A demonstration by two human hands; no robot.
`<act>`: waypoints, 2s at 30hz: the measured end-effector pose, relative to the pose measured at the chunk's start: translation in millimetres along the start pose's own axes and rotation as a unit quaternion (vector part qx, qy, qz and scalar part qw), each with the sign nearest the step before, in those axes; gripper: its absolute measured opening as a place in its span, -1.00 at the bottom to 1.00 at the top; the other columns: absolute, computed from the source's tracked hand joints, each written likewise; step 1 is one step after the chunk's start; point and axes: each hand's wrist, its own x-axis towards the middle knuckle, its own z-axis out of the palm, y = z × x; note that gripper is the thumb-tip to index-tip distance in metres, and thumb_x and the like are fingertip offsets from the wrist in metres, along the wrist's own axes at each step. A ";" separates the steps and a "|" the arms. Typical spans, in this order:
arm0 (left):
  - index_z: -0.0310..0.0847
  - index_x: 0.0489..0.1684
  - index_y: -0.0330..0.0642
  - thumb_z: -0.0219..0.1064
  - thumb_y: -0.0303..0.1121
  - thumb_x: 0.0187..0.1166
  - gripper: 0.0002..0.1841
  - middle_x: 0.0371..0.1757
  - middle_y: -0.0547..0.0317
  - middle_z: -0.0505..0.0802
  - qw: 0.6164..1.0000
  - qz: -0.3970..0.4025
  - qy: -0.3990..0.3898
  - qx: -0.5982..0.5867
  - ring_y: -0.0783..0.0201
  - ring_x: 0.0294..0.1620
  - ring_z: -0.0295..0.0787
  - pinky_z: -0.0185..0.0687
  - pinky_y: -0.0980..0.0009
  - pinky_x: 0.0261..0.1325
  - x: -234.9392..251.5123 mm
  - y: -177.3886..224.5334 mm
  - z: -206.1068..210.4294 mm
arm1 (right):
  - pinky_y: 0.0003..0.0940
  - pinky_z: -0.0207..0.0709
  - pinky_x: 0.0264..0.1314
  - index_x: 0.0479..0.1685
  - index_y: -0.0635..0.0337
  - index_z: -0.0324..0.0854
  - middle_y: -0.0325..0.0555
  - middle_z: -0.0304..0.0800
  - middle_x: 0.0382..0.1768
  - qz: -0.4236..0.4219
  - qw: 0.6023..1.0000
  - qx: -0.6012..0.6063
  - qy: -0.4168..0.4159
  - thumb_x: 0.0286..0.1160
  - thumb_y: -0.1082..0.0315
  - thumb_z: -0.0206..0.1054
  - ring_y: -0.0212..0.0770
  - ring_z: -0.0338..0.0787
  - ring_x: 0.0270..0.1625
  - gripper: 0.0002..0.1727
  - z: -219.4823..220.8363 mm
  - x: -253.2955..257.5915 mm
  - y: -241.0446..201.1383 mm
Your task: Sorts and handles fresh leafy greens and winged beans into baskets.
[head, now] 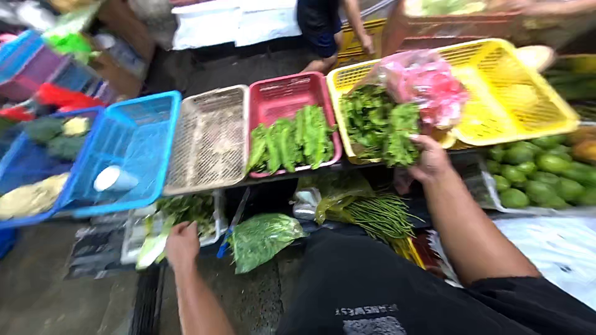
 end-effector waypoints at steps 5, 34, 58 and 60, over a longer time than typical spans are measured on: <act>0.85 -0.03 -0.27 0.36 -0.33 0.56 -0.76 -0.07 0.05 0.90 0.897 0.404 -0.110 -0.141 0.30 -0.02 0.84 0.78 0.26 0.14 -103.9 157.4 81.9 | -0.09 0.79 0.02 0.52 -0.02 0.47 -0.08 0.83 0.07 0.019 0.997 0.009 -0.081 0.64 0.11 0.14 -0.16 0.85 -0.01 -0.51 -15.0 -9.5 -12.2; 0.67 -0.27 -0.14 0.15 -0.46 0.65 -0.84 -0.21 0.23 0.80 0.693 0.330 -0.492 -0.412 0.34 -0.24 0.74 0.75 0.34 -0.10 -236.3 357.5 201.2 | -0.25 0.80 -0.09 0.07 0.11 0.65 -0.05 0.87 -0.18 0.199 0.886 0.191 -0.372 0.28 0.07 0.51 -0.19 0.88 -0.21 -0.57 -75.7 -9.4 -17.9; 0.77 -0.33 -0.26 0.42 -0.50 0.52 -0.95 -0.24 0.18 0.83 0.744 0.444 -0.295 -0.402 0.34 -0.14 0.79 0.77 0.34 0.04 -137.5 252.4 127.7 | 0.12 0.78 0.18 0.28 0.09 0.58 0.06 0.83 0.18 0.233 0.890 0.150 -0.363 0.26 0.03 0.51 0.07 0.84 0.23 -0.42 65.1 -77.0 44.7; 0.78 -0.31 -0.26 0.41 -0.50 0.53 -0.94 -0.21 0.15 0.84 0.744 0.442 -0.298 -0.402 0.32 -0.12 0.80 0.79 0.33 0.04 -136.8 247.3 122.1 | 0.08 0.80 0.15 0.24 0.11 0.56 0.00 0.85 0.04 0.211 0.909 0.142 -0.331 0.24 0.08 0.52 -0.03 0.88 0.10 -0.44 74.9 -84.7 52.4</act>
